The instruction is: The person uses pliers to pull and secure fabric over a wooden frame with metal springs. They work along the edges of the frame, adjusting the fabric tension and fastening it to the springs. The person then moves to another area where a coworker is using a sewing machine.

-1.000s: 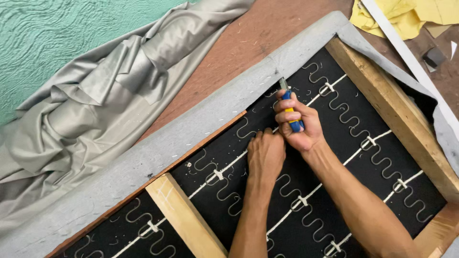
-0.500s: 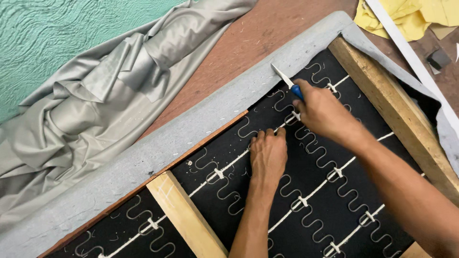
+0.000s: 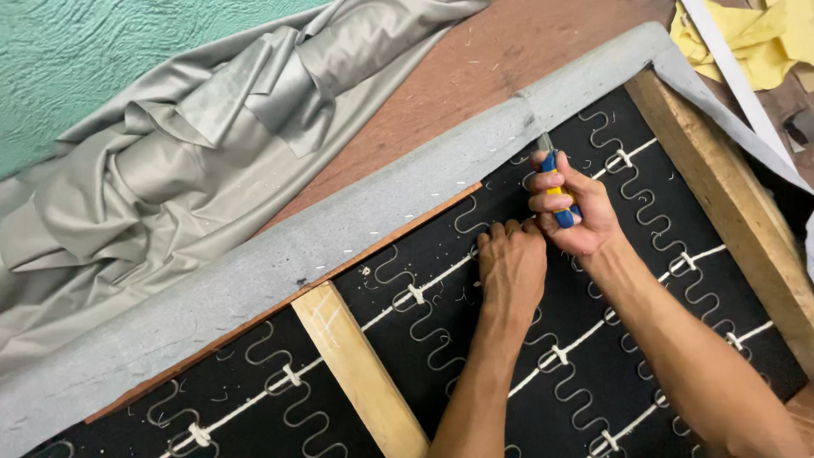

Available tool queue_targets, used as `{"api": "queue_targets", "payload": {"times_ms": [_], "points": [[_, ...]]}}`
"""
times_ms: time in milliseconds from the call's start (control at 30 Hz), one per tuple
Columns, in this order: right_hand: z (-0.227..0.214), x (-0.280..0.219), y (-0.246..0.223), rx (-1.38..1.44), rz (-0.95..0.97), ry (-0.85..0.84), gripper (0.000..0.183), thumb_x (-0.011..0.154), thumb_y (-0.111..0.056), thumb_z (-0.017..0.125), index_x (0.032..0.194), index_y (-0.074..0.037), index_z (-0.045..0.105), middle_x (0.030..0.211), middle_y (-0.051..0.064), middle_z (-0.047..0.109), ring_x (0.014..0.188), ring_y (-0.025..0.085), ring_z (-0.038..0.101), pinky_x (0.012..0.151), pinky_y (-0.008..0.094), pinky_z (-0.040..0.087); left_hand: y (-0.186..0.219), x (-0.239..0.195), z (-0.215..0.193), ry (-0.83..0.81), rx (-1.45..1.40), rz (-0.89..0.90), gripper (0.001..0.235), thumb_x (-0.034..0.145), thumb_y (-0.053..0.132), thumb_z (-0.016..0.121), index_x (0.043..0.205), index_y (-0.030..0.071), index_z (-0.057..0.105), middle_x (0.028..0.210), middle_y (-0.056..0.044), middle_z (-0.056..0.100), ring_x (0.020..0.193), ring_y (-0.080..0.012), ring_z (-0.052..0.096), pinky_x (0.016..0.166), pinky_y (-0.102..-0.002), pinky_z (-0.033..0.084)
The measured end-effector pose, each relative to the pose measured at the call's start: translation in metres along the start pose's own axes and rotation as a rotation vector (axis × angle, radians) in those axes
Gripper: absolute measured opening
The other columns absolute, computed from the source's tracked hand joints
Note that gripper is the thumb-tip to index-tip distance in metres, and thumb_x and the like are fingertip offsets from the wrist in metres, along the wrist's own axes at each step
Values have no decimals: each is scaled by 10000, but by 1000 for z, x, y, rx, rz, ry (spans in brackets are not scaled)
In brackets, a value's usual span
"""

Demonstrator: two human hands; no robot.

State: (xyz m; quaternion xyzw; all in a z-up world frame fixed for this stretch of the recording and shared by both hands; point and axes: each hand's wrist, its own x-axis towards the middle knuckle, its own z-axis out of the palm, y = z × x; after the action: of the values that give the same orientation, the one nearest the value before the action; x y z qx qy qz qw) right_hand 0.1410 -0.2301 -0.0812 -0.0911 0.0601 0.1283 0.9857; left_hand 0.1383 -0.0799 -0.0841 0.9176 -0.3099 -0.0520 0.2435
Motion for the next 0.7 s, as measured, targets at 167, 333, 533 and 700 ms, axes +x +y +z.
{"api": "queue_targets", "payload": {"times_ms": [167, 333, 533, 700], "points": [[46, -8, -27, -1216, 63, 662, 305, 998, -227, 583, 1260, -70, 591, 972, 148, 686, 830, 263, 696, 624, 343, 614, 3, -1, 2, 4, 2, 9, 155, 897, 101, 650, 1044, 85, 694, 960, -126, 715, 951, -290, 675, 829, -433, 510], [80, -9, -13, -2273, 108, 752, 391, 1011, -227, 601, 1359, -60, 537, 939, 268, 694, 848, 410, 710, 695, 483, 593, 3, 0, -3, -38, 29, 4, 161, 894, 109, 653, 1047, 88, 698, 982, -129, 723, 978, -293, 680, 840, -428, 518], [63, -1, -11, -2393, -32, 850, 312, 1035, -248, 622, 1268, -45, 578, 882, 239, 694, 805, 394, 706, 686, 472, 550, 4, -1, 1, -15, 29, -1, 139, 897, 124, 663, 1027, 92, 699, 969, -117, 716, 955, -284, 675, 832, -431, 512], [30, -5, -9, -430, 15, 293, 314, 1035, -218, 602, 1291, -41, 561, 932, 185, 681, 831, 326, 686, 630, 381, 551, 8, -2, 7, 16, 51, -13, 88, 900, 141, 643, 968, 121, 695, 922, -91, 690, 924, -275, 658, 817, -448, 500]]}}
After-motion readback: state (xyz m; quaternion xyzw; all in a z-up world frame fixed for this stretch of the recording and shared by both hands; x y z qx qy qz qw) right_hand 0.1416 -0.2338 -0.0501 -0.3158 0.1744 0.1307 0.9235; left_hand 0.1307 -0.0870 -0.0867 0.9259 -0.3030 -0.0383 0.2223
